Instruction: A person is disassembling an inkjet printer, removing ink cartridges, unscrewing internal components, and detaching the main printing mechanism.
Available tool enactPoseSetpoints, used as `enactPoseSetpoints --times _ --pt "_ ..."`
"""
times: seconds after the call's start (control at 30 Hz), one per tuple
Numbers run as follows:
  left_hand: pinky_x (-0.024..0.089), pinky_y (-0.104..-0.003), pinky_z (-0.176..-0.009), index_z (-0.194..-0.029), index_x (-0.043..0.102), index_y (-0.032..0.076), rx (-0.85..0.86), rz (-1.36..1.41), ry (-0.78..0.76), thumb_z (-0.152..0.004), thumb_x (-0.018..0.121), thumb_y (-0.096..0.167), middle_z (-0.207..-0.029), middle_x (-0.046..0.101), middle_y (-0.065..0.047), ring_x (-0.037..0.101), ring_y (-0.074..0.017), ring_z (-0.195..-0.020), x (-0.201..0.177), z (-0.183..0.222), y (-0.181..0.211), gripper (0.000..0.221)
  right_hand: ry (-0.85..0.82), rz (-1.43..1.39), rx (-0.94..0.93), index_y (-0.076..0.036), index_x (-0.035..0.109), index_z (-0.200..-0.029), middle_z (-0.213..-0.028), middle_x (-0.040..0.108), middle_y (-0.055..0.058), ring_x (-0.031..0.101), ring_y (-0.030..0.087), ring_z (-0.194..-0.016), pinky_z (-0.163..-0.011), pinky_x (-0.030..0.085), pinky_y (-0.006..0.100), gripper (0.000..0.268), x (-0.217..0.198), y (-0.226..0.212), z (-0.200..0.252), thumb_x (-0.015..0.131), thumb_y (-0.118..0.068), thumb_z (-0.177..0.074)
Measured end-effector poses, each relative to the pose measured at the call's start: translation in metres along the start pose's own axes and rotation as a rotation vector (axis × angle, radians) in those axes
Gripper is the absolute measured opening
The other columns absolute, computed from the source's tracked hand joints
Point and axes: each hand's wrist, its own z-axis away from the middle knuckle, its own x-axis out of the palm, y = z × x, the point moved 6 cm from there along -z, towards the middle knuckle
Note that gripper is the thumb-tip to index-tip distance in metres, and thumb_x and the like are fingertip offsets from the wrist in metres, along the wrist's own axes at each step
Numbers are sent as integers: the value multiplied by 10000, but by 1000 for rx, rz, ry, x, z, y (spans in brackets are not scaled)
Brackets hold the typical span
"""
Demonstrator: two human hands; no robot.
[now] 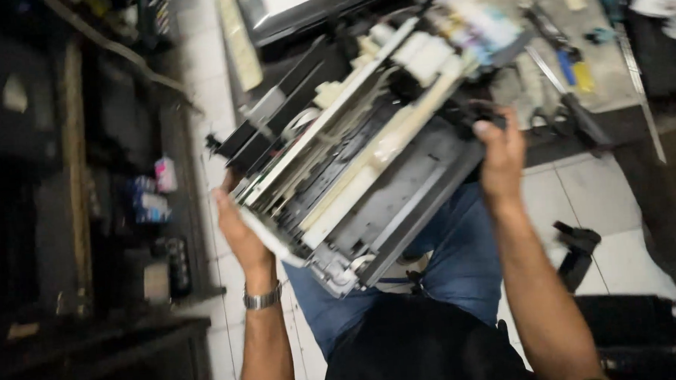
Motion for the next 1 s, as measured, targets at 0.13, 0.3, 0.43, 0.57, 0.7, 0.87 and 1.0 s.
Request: enactPoseSetpoints --times 0.13,0.3,0.43,0.57,0.7,0.87,1.0 --pt "438 -154 -413 -1510 453 -33 -89 32 -44 -993 238 633 -714 546 50 505 -29 -455 9 -2 2 870 184 -140 -39 -95 620 -1133 -1064 598 89 555 209 -1000 -974 459 357 262 15 -9 8 627 -239 -913" --pt "500 -391 -1037 -1418 546 41 -94 108 39 -1028 276 564 -1295 654 -165 652 -237 -1163 0 -11 -18 706 228 -309 -13 -62 572 -1115 -1140 635 84 553 170 -1001 -964 424 295 262 23 -24 9 515 -155 -877" --pt "497 -479 -1071 -1482 344 14 -40 55 -68 -1014 260 563 -1508 460 -318 552 -393 -1333 10 -20 1 726 207 -365 -2 18 544 -1177 -1251 618 150 532 238 -1160 -1089 369 329 358 25 -18 15 441 -85 -850" --pt "452 -496 -1123 -1539 275 33 -70 67 -109 -987 289 621 -1532 442 -310 504 -399 -1390 18 -44 -11 807 248 -416 -19 6 526 -1159 -1242 608 148 533 241 -1179 -1096 368 338 331 24 -10 18 455 -79 -848" --pt "494 -418 -1103 -1544 249 -5 -60 87 -155 -993 314 638 -1516 492 -278 557 -346 -1356 24 -70 -23 850 235 -360 -16 12 527 -1215 -1279 596 132 527 216 -1163 -1066 388 328 355 27 -22 16 473 -78 -876" --pt "526 -436 -1048 -1530 273 -45 6 -83 -186 -1016 236 587 -1450 544 -296 590 -352 -1308 35 -69 -4 815 124 -261 -38 9 513 -1306 -1333 574 132 515 238 -1261 -1139 367 364 406 11 -40 14 498 -164 -939" --pt "538 -385 -1085 -1547 265 4 -7 -90 -100 -974 225 679 -1499 542 -212 595 -293 -1348 12 -70 -12 886 173 -85 -63 -54 546 -1291 -1182 603 79 537 164 -1031 -922 448 318 330 -51 -36 -5 492 -198 -998"
